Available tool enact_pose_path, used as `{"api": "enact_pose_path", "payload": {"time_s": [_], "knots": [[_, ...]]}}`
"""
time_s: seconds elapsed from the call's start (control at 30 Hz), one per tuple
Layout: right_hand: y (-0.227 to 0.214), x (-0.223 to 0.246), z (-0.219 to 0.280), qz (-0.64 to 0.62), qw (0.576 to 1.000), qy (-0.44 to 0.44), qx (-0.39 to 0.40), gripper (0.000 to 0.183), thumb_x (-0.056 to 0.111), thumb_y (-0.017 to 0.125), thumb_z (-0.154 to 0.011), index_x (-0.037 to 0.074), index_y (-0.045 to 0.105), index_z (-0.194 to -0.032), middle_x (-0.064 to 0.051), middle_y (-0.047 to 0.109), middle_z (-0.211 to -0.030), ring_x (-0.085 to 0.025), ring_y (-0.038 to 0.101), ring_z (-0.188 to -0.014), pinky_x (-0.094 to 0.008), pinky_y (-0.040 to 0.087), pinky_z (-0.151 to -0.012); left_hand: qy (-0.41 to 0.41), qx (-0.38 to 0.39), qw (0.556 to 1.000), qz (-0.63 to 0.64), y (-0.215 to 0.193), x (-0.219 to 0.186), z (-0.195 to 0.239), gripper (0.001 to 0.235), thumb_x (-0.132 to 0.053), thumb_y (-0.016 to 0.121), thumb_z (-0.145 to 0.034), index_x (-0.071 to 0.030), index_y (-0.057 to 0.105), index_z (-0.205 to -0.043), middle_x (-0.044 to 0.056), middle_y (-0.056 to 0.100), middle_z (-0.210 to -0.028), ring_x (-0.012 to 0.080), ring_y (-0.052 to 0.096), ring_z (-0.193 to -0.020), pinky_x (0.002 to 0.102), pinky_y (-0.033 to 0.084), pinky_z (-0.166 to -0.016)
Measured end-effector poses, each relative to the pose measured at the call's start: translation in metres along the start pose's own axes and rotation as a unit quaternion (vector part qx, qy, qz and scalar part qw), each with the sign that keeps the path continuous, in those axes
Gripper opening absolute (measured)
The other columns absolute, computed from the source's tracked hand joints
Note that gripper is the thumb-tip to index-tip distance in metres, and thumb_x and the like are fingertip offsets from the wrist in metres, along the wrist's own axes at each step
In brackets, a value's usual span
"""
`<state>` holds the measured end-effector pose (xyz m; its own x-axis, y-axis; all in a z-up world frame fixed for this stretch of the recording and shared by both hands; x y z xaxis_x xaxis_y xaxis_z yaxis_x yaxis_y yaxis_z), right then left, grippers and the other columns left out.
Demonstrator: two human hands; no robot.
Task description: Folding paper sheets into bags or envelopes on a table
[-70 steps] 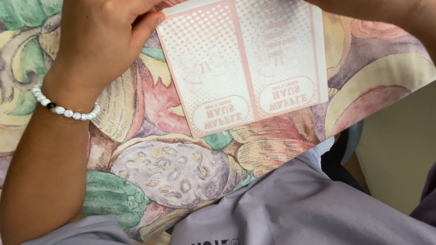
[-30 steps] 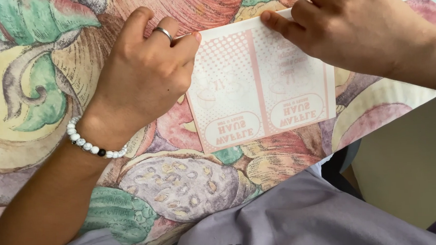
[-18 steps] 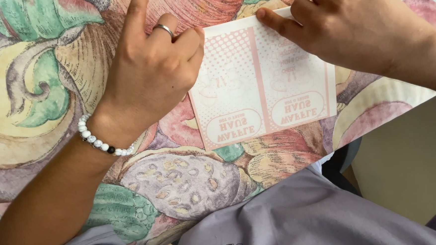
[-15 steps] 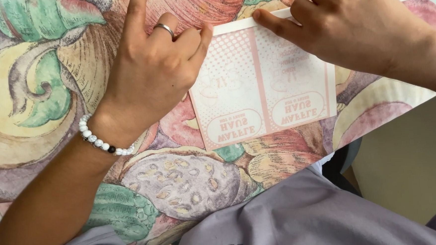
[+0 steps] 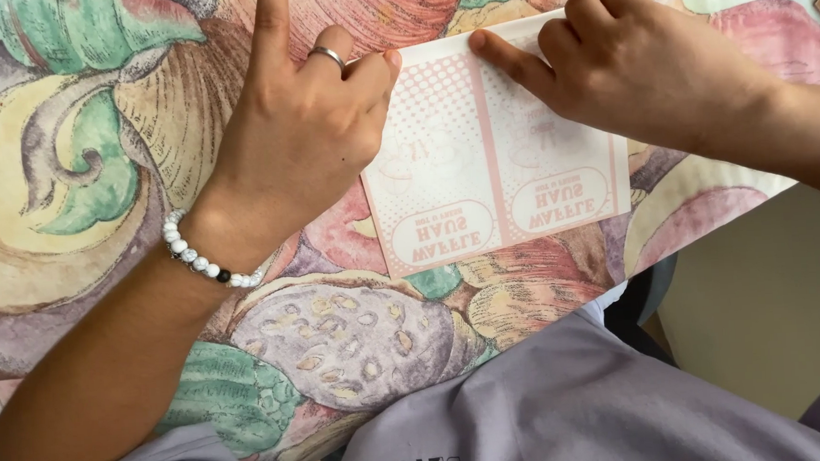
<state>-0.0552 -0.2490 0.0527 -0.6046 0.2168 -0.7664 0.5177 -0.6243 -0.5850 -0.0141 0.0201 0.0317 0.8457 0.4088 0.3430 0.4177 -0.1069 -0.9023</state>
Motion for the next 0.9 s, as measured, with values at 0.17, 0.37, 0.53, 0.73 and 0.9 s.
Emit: {"api": "enact_pose_path", "payload": {"time_s": [0.17, 0.37, 0.53, 0.73, 0.9], "knots": [[0.001, -0.004, 0.0, -0.003, 1.0, 0.007, -0.012, 0.07, 0.012, 0.06, -0.099, 0.023, 0.047, -0.167, 0.015, 0.049, -0.075, -0.004, 0.044, -0.069, -0.018, 0.038, -0.063, -0.001, 0.013, 1.0, 0.003, 0.001, 0.001, -0.002, 0.026, -0.002, 0.074, -0.119, -0.013, 0.073, -0.096, -0.007, 0.047, -0.078, 0.0212, 0.057, -0.082, 0.064, 0.032, -0.124], [0.004, -0.003, -0.001, -0.025, 1.0, 0.01, -0.008, 0.064, 0.018, 0.06, -0.099, 0.024, 0.051, -0.162, 0.016, 0.055, -0.083, -0.004, 0.049, -0.073, -0.017, 0.042, -0.064, -0.009, 0.025, 1.0, 0.016, 0.002, 0.0, -0.001, 0.021, -0.002, 0.073, -0.12, -0.012, 0.073, -0.101, -0.006, 0.048, -0.08, 0.0236, 0.057, -0.084, 0.066, 0.03, -0.123], [0.005, -0.006, 0.002, -0.036, 0.999, 0.028, -0.006, 0.058, 0.023, 0.055, -0.106, 0.028, 0.05, -0.164, 0.014, 0.058, -0.095, -0.005, 0.053, -0.078, -0.018, 0.044, -0.069, -0.019, 0.019, 0.999, 0.042, 0.001, 0.0, -0.003, 0.03, -0.001, 0.075, -0.119, -0.012, 0.069, -0.092, -0.004, 0.048, -0.08, 0.0264, 0.057, -0.085, 0.069, 0.034, -0.119], [0.009, -0.011, 0.005, -0.067, 0.995, 0.064, -0.027, 0.051, 0.027, 0.061, -0.11, 0.039, 0.056, -0.16, 0.015, 0.056, -0.102, -0.001, 0.054, -0.076, -0.016, 0.045, -0.064, -0.027, -0.008, 0.998, 0.057, -0.001, 0.001, -0.007, 0.027, -0.003, 0.071, -0.118, -0.009, 0.067, -0.092, 0.0, 0.047, -0.081, 0.0277, 0.054, -0.084, 0.068, 0.038, -0.115], [0.004, -0.016, 0.001, -0.068, 0.995, 0.062, -0.05, 0.055, 0.024, 0.063, -0.111, 0.043, 0.055, -0.161, 0.012, 0.054, -0.109, -0.001, 0.055, -0.084, -0.016, 0.048, -0.078, -0.03, -0.023, 0.998, 0.041, -0.005, 0.005, -0.008, 0.027, -0.004, 0.074, -0.112, -0.013, 0.068, -0.087, -0.004, 0.048, -0.079, 0.0225, 0.056, -0.082, 0.058, 0.044, -0.11]]}}
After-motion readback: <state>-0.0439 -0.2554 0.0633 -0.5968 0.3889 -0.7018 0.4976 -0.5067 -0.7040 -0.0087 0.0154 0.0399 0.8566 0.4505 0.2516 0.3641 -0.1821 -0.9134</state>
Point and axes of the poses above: each hand's wrist, its own z-axis away from the middle knuckle, its own y-axis out of the palm, x = y × z, the point moved 3 cm from there along -z, towards the middle knuckle
